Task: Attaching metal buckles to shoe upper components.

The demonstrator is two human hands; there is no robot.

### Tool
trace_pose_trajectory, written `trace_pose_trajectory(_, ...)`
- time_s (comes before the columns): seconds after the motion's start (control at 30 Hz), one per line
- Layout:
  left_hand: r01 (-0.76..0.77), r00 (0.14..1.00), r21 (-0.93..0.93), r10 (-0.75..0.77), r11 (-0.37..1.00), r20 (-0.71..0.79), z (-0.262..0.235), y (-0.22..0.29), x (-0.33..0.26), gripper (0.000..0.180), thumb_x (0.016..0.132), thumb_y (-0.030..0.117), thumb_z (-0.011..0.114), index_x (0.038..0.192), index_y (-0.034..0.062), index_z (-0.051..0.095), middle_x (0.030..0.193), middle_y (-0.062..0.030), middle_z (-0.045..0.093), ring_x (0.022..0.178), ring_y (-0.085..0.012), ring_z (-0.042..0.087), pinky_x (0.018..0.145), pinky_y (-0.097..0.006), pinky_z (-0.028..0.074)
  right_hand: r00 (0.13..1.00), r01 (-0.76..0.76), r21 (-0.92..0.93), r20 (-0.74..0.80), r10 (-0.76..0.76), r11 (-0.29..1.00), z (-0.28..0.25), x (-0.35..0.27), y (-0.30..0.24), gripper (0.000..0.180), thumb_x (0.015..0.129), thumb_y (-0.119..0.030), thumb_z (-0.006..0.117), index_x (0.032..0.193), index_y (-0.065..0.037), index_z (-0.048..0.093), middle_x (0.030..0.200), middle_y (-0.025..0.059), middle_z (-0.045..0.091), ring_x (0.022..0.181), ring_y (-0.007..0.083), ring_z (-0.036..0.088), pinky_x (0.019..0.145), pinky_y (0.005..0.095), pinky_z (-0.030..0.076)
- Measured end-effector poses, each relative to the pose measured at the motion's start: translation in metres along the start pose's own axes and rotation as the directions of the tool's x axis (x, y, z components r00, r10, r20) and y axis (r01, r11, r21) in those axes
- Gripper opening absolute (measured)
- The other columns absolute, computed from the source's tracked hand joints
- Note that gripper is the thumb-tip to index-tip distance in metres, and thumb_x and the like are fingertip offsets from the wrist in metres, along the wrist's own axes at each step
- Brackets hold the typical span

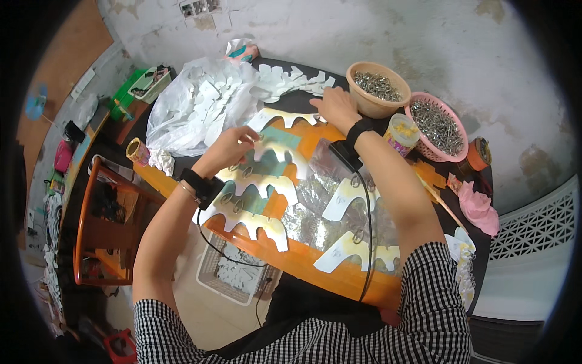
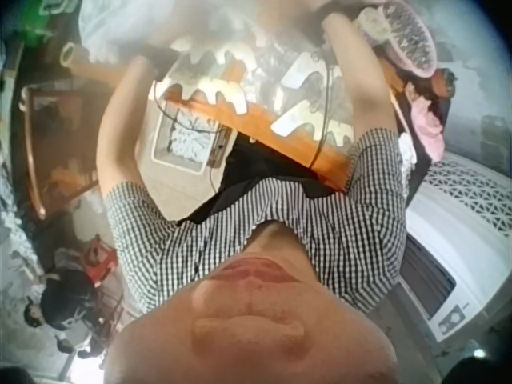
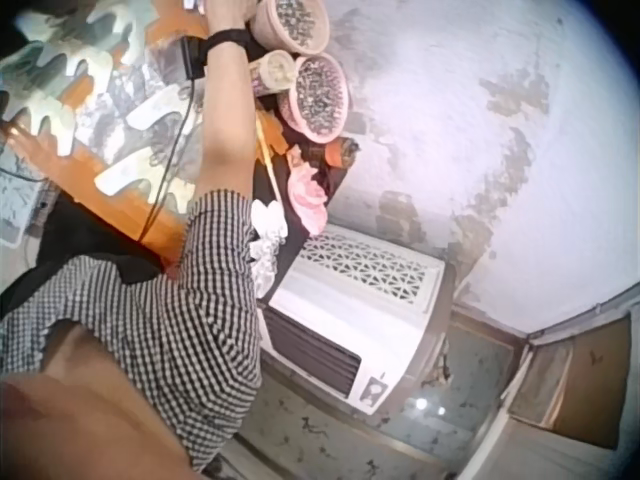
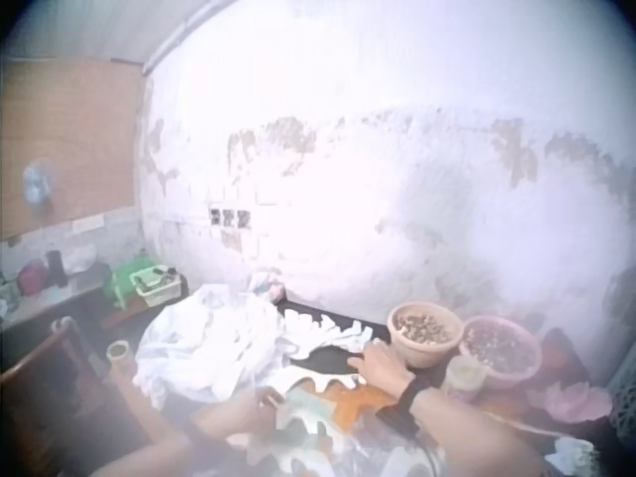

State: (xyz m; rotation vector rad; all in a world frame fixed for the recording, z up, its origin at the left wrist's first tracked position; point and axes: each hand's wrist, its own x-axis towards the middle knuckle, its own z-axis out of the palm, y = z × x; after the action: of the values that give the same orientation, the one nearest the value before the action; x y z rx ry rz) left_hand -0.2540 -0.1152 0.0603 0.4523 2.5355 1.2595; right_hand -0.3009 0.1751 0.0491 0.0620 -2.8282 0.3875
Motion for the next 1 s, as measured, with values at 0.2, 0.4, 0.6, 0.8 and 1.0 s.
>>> trace_pose_trajectory(0.2, -0.031, 0.998, 0.073, 0.026, 0.997, 0.065, -0.002, 0.0, 0.003, 0.031, 0.083, 0.004, 0.046, 0.105, -0.0018, 0.068, 0.086, -0.014, 0.068, 0.061, -0.0205, 0.067, 0.063, -0.031, 0.054, 0.975, -0.179, -0.071, 0.118, 0.187, 0.981, 0.004, -0.006, 0.008, 0.045, 0.089, -0.041, 0.064, 0.099, 0.002, 0.068, 0.103, 0.0246, 0.069, 0.099, 0.039, 0.066, 0.083, 0.0468, 0.051)
trace_pose_trajectory(0.4, -0.017, 1.0, 0.056, 0.016, 0.998, 0.019, -0.009, 0.01, 0.021, 0.035, 0.082, 0.003, 0.047, 0.11, 0.0027, 0.069, 0.087, -0.0153, 0.067, 0.064, -0.0257, 0.068, 0.069, -0.035, 0.055, 0.913, -0.394, 0.321, 0.244, 0.327, 0.861, 0.014, 0.01, 0.038, 0.026, 0.078, -0.018, 0.073, 0.096, -0.002, 0.067, 0.093, 0.0186, 0.07, 0.091, 0.0325, 0.068, 0.08, 0.041, 0.052)
trace_pose_trajectory(0.6, -0.191, 0.973, 0.434, 0.228, 0.88, -0.034, -0.002, -0.002, 0.05, 0.04, 0.08, 0.0, 0.049, 0.115, 0.0045, 0.067, 0.111, -0.0217, 0.063, 0.074, -0.0294, 0.069, 0.076, -0.04, 0.053, 0.948, -0.173, 0.552, -0.131, 0.29, 0.816, 0.016, -0.008, 0.028, 0.017, 0.076, -0.005, 0.071, 0.09, -0.004, 0.061, 0.081, 0.012, 0.066, 0.076, 0.0268, 0.065, 0.069, 0.0365, 0.051)
trace_pose_trajectory(0.8, -0.192, 0.98, 0.448, 0.198, 0.873, 0.034, 0.012, -0.012, 0.073, 0.04, 0.077, 0.0, 0.053, 0.112, 0.0075, 0.071, 0.103, -0.0222, 0.067, 0.088, -0.0337, 0.068, 0.082, -0.041, 0.052, 0.944, 0.072, 0.323, -0.327, 0.04, 0.944, 0.004, -0.012, 0.037, 0.01, 0.077, 0.003, 0.057, 0.084, -0.003, 0.06, 0.078, 0.0192, 0.062, 0.079, 0.0358, 0.063, 0.068, 0.0442, 0.049)
trace_pose_trajectory(1.0, -0.241, 0.97, 0.551, 0.192, 0.799, 0.146, 0.017, -0.012, 0.074, 0.037, 0.077, 0.002, 0.059, 0.112, 0.0076, 0.071, 0.096, -0.0231, 0.069, 0.088, -0.037, 0.067, 0.079, -0.041, 0.052, 0.991, 0.014, 0.044, -0.135, -0.008, 0.999, 0.008, -0.054, 0.024, 0.005, 0.078, 0.001, 0.058, 0.079, -0.004, 0.06, 0.083, 0.0179, 0.062, 0.084, 0.0375, 0.062, 0.072, 0.0461, 0.05)
